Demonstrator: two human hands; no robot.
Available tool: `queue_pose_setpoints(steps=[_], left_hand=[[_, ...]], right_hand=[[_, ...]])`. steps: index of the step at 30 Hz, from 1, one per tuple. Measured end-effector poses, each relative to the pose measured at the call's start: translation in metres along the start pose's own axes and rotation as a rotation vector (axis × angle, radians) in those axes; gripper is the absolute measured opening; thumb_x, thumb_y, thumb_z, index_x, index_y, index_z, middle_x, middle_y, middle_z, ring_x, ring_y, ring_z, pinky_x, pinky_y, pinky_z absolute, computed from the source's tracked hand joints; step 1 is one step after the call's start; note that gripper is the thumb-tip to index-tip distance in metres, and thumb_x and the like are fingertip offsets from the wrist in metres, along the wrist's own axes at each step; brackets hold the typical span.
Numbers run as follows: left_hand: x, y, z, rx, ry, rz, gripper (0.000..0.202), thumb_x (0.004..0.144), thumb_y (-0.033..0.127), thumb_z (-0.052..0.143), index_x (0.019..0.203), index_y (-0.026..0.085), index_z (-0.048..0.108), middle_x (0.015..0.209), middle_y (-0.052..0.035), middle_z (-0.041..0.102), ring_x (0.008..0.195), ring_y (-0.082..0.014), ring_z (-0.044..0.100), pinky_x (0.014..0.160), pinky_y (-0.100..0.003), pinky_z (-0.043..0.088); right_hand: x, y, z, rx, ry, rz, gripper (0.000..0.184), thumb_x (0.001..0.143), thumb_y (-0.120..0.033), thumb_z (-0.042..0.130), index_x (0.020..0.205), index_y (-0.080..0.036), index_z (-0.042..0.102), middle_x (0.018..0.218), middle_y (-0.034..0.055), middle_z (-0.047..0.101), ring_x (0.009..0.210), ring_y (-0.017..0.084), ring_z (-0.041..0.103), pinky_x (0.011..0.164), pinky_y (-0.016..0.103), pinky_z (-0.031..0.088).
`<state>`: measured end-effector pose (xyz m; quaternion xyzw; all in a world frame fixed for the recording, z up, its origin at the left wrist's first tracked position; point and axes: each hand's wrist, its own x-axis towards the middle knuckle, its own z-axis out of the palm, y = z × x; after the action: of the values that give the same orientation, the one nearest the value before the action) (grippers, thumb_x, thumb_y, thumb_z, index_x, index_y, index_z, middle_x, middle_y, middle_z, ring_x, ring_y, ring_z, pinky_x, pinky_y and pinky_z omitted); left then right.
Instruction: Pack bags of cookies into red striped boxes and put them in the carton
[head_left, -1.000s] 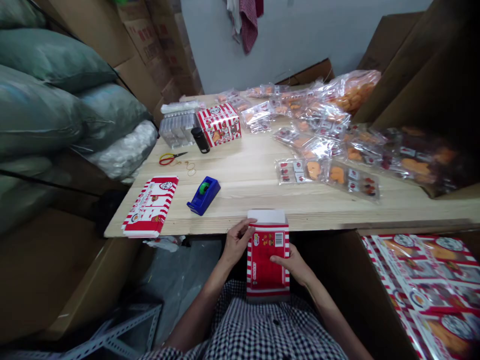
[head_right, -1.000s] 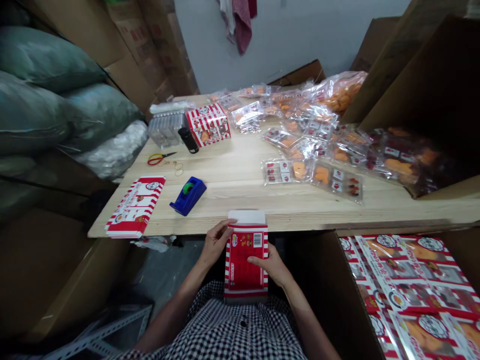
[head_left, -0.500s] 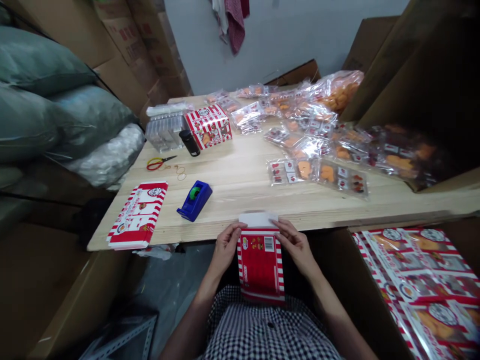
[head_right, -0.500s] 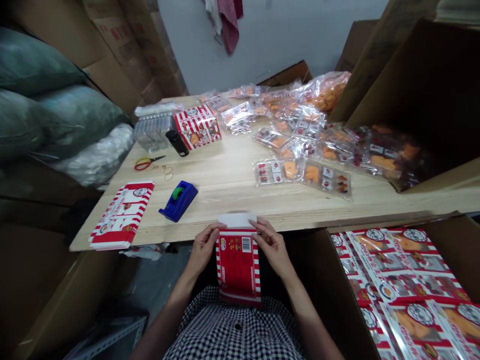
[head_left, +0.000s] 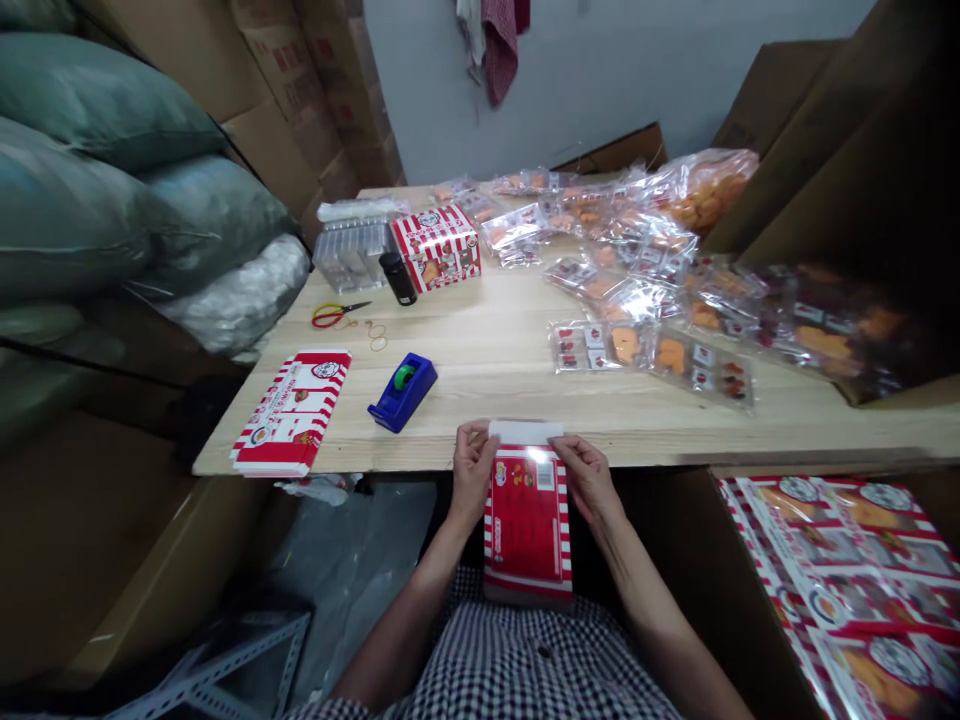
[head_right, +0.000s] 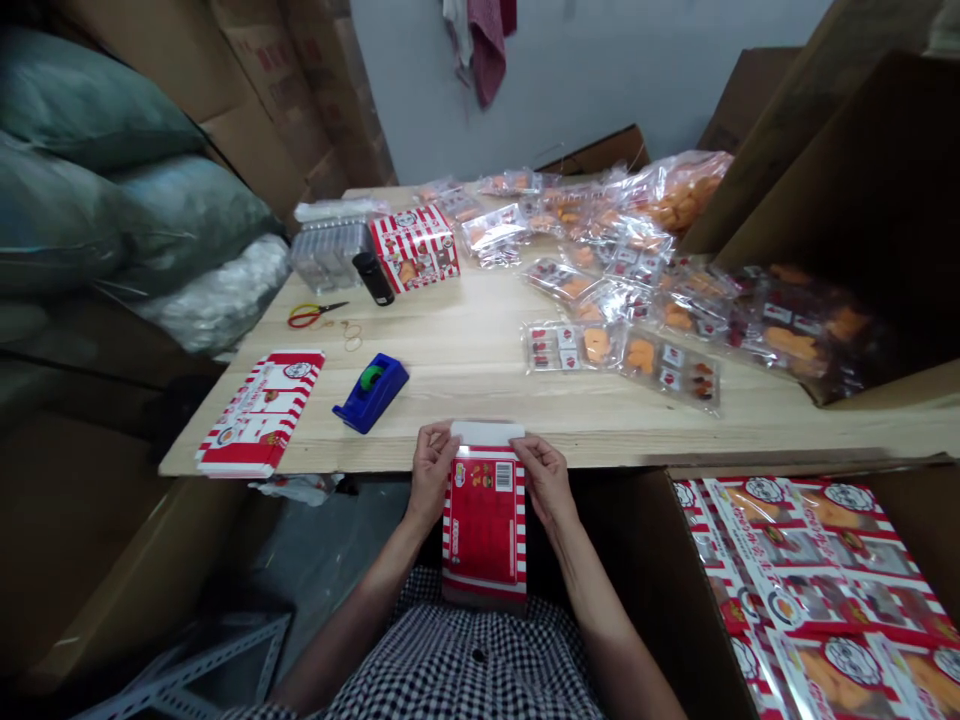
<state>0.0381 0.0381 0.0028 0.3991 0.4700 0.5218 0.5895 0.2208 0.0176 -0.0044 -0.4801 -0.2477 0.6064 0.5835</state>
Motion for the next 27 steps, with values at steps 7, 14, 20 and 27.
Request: queue_pose_setpoints(steps=[7,14,20,27], left_hand=[[0.019,0.017,-0.001,-0.337,-0.245,-0.398,0.048,0.071,0.027,0.075,0.117,0.016,0.067,0.099,-0.009,0.075,0.082,-0.0211,0.07,0.079,-0.031,0.052],[0.018,0.014,-0.011,-0.115,-0.261,-0.145,0.025,0.075,0.016,0.062,0.095,0.016,0.078,0.123,-0.0096,0.07,0.116,-0.0267,0.062,0.098,-0.033,0.047],[0.005,0.011,-0.03,0.192,-0.437,-0.032,0.027,0.089,0.031,0.062,0.109,0.02,0.076,0.133,-0.0103,0.065,0.129,-0.0285,0.055,0.11,-0.043,0.04],[-0.006,0.021,-0.028,0.242,-0.57,-0.001,0.024,0.088,0.031,0.066,0.107,0.021,0.077,0.129,-0.011,0.067,0.123,-0.027,0.06,0.108,-0.04,0.042]], right_hand=[[0.008,-0.022,-0.009,0.106,-0.236,0.192,0.06,0.071,-0.035,0.085,0.127,-0.027,0.062,0.112,0.006,0.076,0.096,0.025,0.073,0.086,0.04,0.057],[0.009,-0.015,-0.014,-0.043,-0.273,0.095,0.03,0.076,-0.04,0.081,0.099,-0.022,0.076,0.118,0.0086,0.074,0.113,0.027,0.068,0.099,0.042,0.051],[0.0,-0.009,-0.027,-0.158,-0.296,0.024,0.021,0.078,-0.041,0.08,0.091,-0.024,0.078,0.116,0.0084,0.075,0.119,0.027,0.064,0.107,0.045,0.043],[-0.015,-0.025,-0.035,-0.294,-0.353,0.021,0.019,0.081,-0.038,0.077,0.073,-0.021,0.074,0.107,0.0078,0.077,0.105,0.025,0.069,0.1,0.044,0.048]])
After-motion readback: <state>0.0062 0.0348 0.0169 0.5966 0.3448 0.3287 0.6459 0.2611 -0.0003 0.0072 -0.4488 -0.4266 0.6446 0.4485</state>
